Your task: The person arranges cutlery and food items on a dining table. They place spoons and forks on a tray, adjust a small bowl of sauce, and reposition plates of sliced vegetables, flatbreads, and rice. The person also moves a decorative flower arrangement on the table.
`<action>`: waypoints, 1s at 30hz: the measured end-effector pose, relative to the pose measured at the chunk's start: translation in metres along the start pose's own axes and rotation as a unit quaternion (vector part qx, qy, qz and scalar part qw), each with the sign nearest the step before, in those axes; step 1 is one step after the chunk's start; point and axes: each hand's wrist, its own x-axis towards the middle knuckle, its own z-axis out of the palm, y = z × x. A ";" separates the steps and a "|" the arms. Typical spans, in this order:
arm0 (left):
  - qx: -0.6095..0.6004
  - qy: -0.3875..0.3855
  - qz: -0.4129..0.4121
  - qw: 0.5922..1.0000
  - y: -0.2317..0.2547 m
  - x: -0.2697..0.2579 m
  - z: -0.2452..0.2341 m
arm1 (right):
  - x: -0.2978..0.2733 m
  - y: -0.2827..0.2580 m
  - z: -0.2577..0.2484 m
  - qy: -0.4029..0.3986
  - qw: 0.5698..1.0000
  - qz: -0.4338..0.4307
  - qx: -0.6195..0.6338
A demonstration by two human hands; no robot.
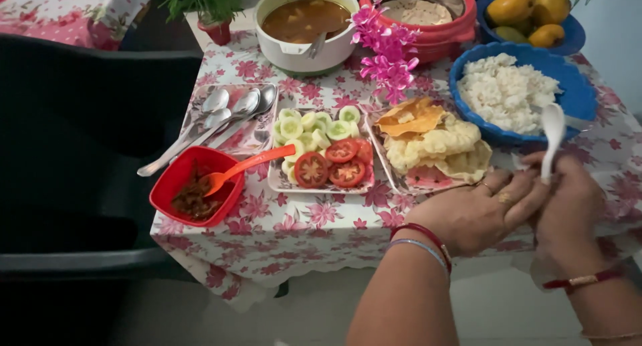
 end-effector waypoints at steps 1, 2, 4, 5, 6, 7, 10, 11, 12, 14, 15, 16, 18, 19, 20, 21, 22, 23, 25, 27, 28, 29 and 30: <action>0.000 0.001 -0.001 1.000 0.002 0.000 -0.002 | 0.000 -0.001 0.000 -0.001 1.000 -0.001 -0.001; -0.021 -0.012 -0.015 1.000 0.003 0.000 -0.004 | -0.001 -0.002 -0.001 0.032 0.999 -0.024 0.003; -0.041 -0.024 -0.027 0.998 0.002 0.000 -0.003 | 0.001 -0.014 0.003 0.065 0.997 -0.048 0.007; -0.031 -0.022 -0.024 0.999 0.002 0.000 0.001 | 0.003 -0.024 0.006 0.079 0.996 -0.035 0.021; -0.021 -0.020 -0.022 0.999 0.001 -0.001 0.005 | 0.004 -0.035 0.009 0.093 0.995 -0.021 0.035; -0.020 -0.021 -0.021 0.999 0.000 -0.001 0.004 | 0.009 -0.034 0.011 0.094 0.995 -0.021 0.036; -0.043 -0.026 -0.026 0.998 0.001 -0.001 0.007 | 0.021 -0.029 0.011 0.068 0.996 0.011 0.061; -0.044 -0.018 -0.031 0.998 0.000 -0.002 0.012 | 0.022 -0.027 0.010 0.052 0.995 0.020 0.079; -0.045 -0.010 -0.037 0.998 -0.001 -0.002 0.017 | 0.023 -0.026 0.010 0.037 0.994 0.029 0.098; -0.054 -0.009 -0.032 0.998 -0.003 -0.002 0.015 | 0.028 -0.012 0.009 0.035 0.997 0.001 0.068; -0.065 -0.008 -0.029 0.997 -0.003 -0.002 0.013 | 0.030 -0.005 0.008 0.033 0.998 -0.026 0.037; -0.065 -0.008 -0.030 0.997 -0.003 -0.003 0.013 | 0.029 -0.002 0.010 0.032 0.998 -0.026 0.037; -0.064 0.038 -0.024 0.997 -0.002 -0.003 0.013 | 0.029 0.004 0.011 0.043 0.998 -0.046 0.003; -0.064 0.038 -0.024 0.997 -0.003 -0.003 0.016 | 0.031 0.007 0.012 0.043 0.998 -0.046 0.003; -0.057 0.041 -0.016 0.997 -0.004 -0.003 0.019 | 0.033 0.009 0.012 0.053 0.998 -0.036 0.015; -0.051 0.045 -0.009 0.998 -0.005 -0.004 0.022 | 0.034 0.012 0.014 0.064 0.997 -0.024 0.028; -0.051 0.044 -0.009 0.998 -0.005 -0.005 0.022 | 0.031 0.004 0.015 0.063 0.997 -0.024 0.028; -0.050 0.029 -0.018 0.998 -0.004 -0.005 0.023 | 0.029 -0.004 0.015 0.067 0.996 -0.050 0.002; -0.049 0.015 -0.028 0.998 -0.003 -0.004 0.023 | 0.026 -0.018 0.017 0.070 0.994 -0.076 -0.025; -0.053 0.024 -0.017 0.998 -0.004 -0.003 0.020 | 0.024 -0.030 0.022 0.078 0.996 -0.050 -0.001; -0.052 0.024 -0.017 0.998 -0.005 -0.003 0.022 | 0.026 -0.017 0.020 0.078 0.996 -0.051 -0.001; -0.061 0.027 -0.015 0.998 -0.006 -0.003 0.025 | 0.027 -0.004 0.018 0.077 0.996 -0.024 0.031; -0.069 0.031 -0.013 0.997 -0.006 -0.004 0.028 | 0.028 0.009 0.015 0.076 0.995 0.003 0.063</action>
